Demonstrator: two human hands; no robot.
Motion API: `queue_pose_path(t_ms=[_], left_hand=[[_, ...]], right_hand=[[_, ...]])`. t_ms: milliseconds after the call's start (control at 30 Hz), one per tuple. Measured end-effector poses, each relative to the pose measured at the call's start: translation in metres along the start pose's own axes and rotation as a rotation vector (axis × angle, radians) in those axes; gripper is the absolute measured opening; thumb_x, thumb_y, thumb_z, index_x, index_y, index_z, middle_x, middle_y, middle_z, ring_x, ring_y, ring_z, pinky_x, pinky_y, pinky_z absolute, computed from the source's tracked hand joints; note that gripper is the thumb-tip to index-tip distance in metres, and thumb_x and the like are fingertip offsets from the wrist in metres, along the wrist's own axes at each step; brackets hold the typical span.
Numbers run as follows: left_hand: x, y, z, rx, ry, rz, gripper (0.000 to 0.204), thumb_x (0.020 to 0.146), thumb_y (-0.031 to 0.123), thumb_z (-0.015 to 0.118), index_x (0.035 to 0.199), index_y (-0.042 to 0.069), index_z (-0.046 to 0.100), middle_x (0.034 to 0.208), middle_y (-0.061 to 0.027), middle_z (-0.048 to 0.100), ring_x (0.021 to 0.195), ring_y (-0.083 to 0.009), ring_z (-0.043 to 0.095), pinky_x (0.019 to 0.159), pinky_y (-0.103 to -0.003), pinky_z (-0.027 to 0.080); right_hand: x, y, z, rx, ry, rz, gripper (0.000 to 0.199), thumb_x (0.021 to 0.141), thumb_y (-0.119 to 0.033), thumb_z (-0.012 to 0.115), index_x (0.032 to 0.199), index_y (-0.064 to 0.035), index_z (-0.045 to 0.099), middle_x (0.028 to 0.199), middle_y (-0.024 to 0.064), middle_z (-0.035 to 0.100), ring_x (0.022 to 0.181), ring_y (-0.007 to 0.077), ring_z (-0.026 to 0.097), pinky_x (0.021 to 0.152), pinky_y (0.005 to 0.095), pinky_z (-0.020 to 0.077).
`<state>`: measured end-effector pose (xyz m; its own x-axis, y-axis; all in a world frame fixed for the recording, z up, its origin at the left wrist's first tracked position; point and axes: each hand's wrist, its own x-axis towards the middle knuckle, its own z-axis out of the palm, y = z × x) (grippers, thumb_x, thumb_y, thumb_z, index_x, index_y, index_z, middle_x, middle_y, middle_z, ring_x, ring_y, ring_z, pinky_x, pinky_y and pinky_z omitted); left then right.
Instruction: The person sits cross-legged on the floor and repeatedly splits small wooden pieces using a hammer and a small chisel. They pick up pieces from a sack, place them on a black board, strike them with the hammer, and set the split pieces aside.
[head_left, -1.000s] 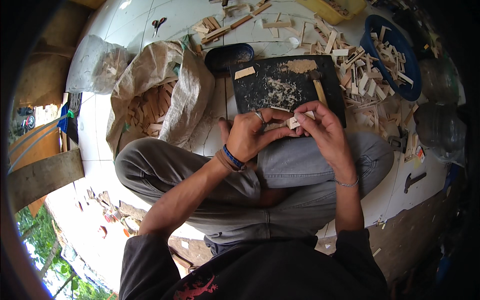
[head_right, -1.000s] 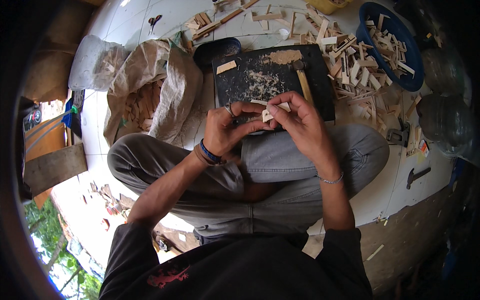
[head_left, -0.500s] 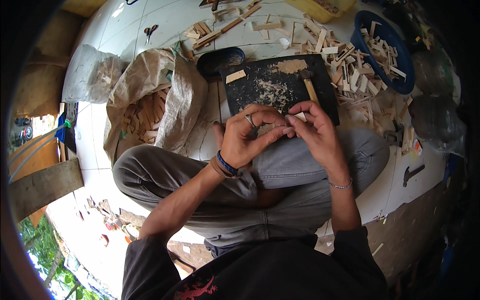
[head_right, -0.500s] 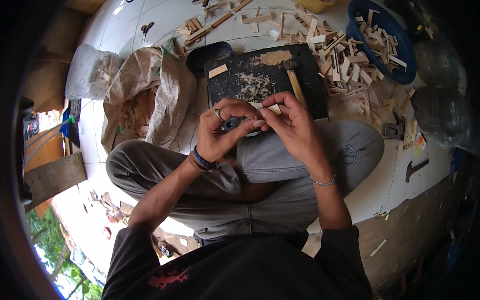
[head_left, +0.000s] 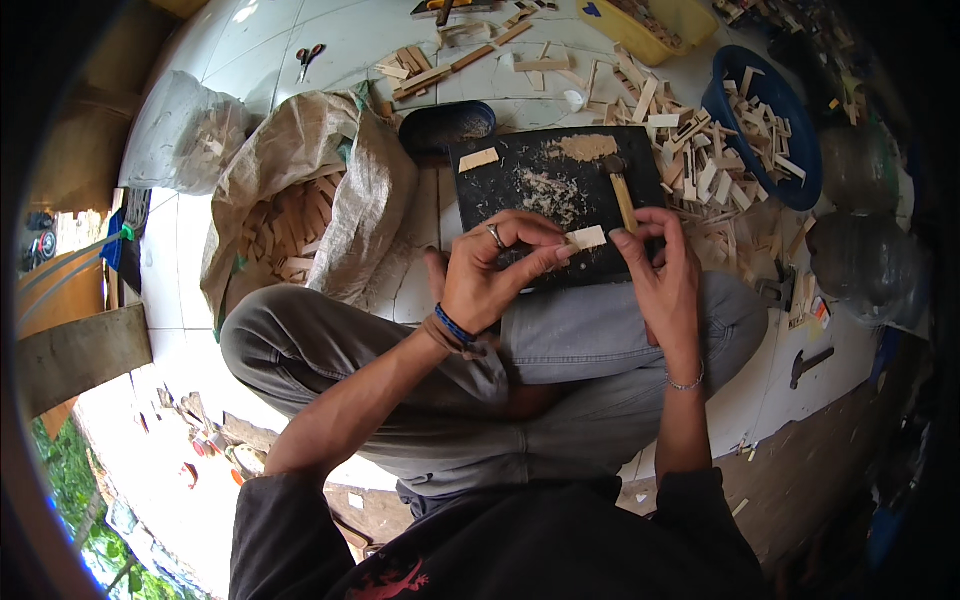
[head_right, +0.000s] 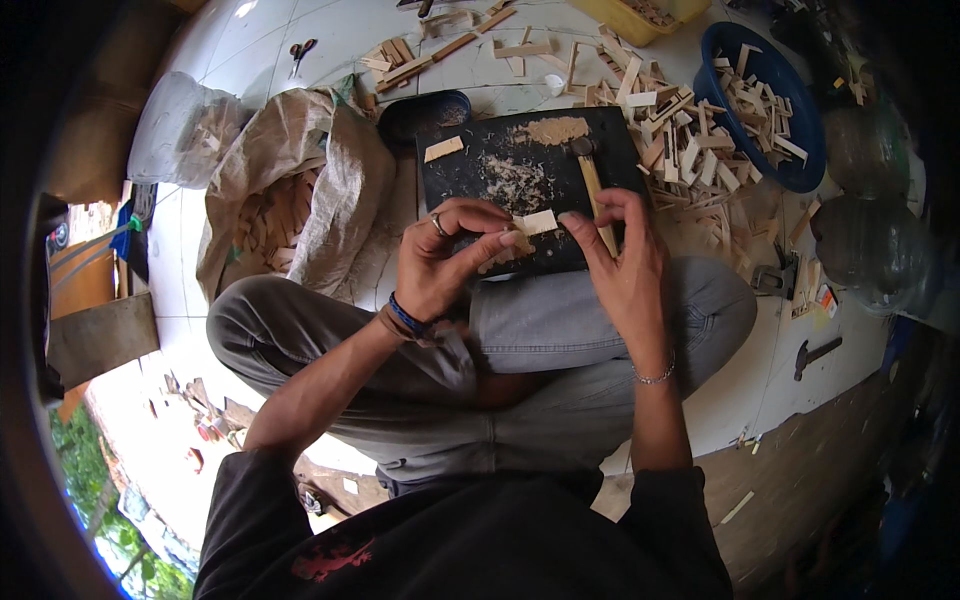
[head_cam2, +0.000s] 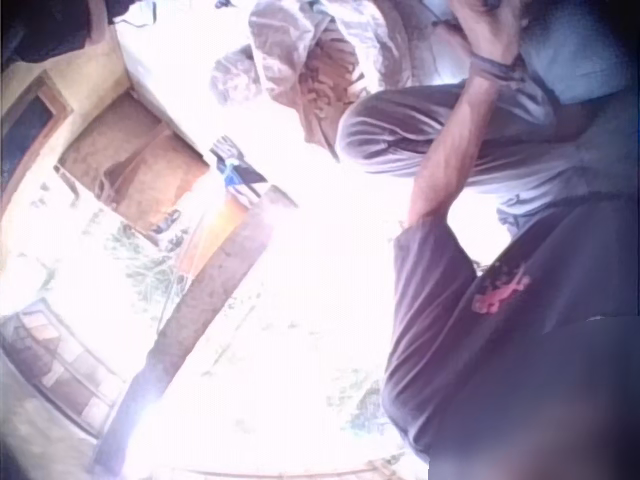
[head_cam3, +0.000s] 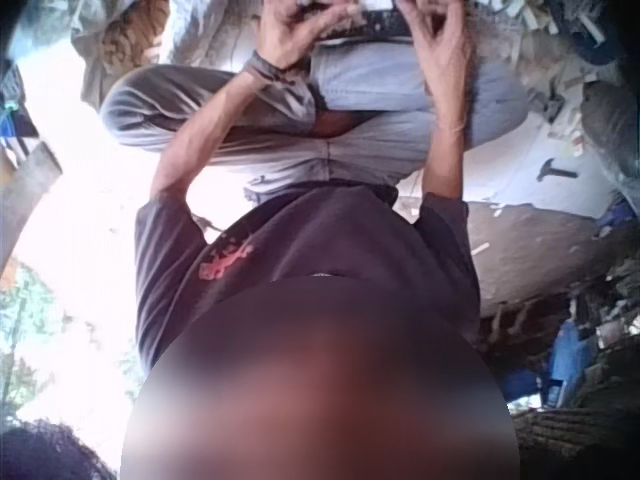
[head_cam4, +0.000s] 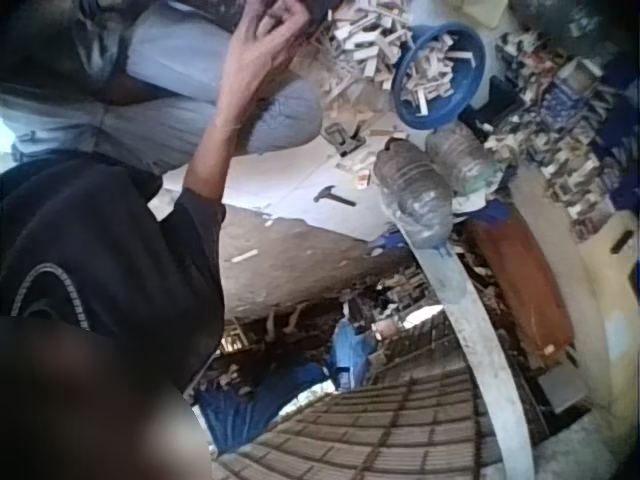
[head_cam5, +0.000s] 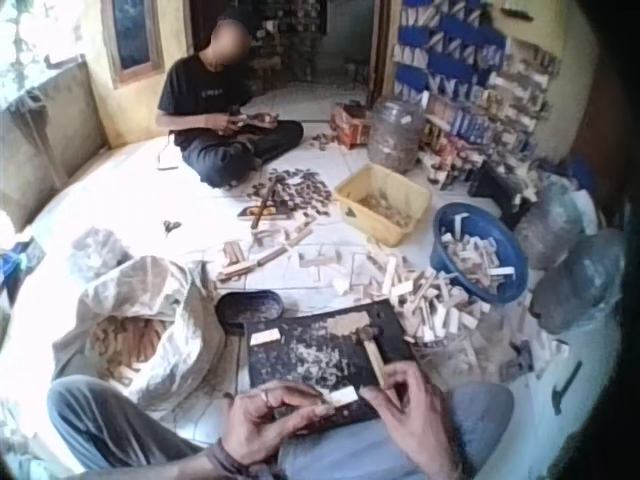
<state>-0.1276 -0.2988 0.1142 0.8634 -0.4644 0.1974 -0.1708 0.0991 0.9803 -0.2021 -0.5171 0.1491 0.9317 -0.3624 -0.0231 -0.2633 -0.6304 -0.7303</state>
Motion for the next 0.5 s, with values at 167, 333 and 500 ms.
queue_pose_path(t_ms=[167,333,500], left_hand=[[-0.006,0.002,0.005,0.003,-0.049,0.009,0.011,0.090,0.004,0.082,0.098,0.001,0.077,0.109,-0.0105,0.074,0.103,-0.0180,0.071,0.093,-0.032,0.055],[-0.010,0.003,0.007,0.005,-0.071,0.017,0.012,0.090,0.004,0.082,0.099,0.001,0.077,0.110,-0.0109,0.074,0.104,-0.0190,0.071,0.094,-0.032,0.055],[-0.010,0.003,0.003,0.013,-0.055,0.020,0.011,0.090,0.003,0.081,0.099,0.001,0.077,0.110,-0.0110,0.074,0.102,-0.0183,0.072,0.091,-0.032,0.056]], right_hand=[[-0.029,0.016,-0.006,-0.468,-0.098,-0.033,0.058,0.095,-0.037,0.076,0.134,-0.0045,0.047,0.111,0.0234,0.068,0.102,0.0434,0.067,0.082,0.0506,0.0517],[-0.041,0.017,-0.008,-0.400,-0.028,-0.012,0.037,0.107,-0.016,0.057,0.139,-0.0003,0.046,0.117,0.0267,0.068,0.099,0.0465,0.068,0.083,0.0529,0.0526],[-0.068,-0.011,-0.036,-0.088,0.049,-0.182,0.041,0.109,-0.011,0.052,0.147,0.0014,0.046,0.124,0.0276,0.068,0.109,0.0434,0.070,0.090,0.0477,0.0552]])
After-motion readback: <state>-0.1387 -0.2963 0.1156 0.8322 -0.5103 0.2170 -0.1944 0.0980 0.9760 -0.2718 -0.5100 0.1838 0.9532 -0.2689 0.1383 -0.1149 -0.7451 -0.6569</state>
